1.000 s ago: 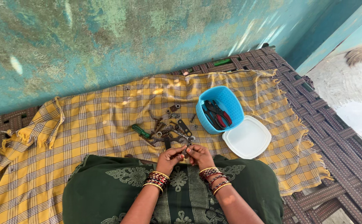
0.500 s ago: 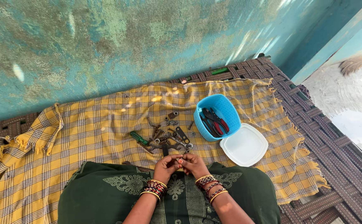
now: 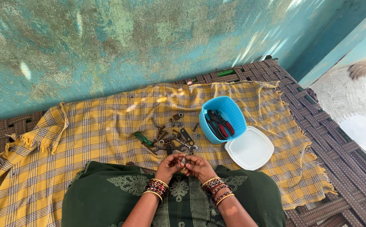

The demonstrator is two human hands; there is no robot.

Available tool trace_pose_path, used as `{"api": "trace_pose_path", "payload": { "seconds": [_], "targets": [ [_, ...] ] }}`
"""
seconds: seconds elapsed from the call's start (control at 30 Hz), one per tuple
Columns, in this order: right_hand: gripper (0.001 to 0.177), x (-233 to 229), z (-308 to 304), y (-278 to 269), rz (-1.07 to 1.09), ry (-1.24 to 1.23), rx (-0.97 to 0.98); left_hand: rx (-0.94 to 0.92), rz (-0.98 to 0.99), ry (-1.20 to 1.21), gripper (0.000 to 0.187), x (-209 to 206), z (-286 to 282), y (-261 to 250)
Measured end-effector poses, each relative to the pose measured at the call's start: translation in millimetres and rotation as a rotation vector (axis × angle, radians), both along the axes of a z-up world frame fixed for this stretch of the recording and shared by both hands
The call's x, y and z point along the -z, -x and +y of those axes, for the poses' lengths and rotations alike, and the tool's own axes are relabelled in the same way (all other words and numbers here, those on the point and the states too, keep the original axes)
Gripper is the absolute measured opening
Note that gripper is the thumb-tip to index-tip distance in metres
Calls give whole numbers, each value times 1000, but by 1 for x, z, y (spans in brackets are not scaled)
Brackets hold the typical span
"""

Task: The person sits on a woven mat and uses pliers to manipulate small metal hardware components, such as nuts and bolts. They repeatedly pick up parts, use the pliers to adjust or tighten them, and place them back on the mat or into a blue basket.

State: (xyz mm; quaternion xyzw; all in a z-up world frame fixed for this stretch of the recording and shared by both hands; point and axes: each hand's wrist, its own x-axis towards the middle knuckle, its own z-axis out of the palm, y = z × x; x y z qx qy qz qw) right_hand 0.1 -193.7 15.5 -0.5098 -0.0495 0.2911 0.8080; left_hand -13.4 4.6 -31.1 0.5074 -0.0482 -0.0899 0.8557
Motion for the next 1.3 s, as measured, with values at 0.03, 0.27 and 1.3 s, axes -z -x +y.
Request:
{"api": "trace_pose_path", "payload": {
  "seconds": [0.03, 0.27, 1.3],
  "targets": [
    [29, -2, 0, 1, 0, -2, 4, 2, 16, -9, 38, -1, 0, 0],
    [18, 5, -1, 3, -93, 125, 95, 54, -77, -79, 37, 0, -5, 1],
    [18, 25, -2, -3, 0, 144, 196, -245, -188, -519, 18, -53, -7, 17]
  ]
}}
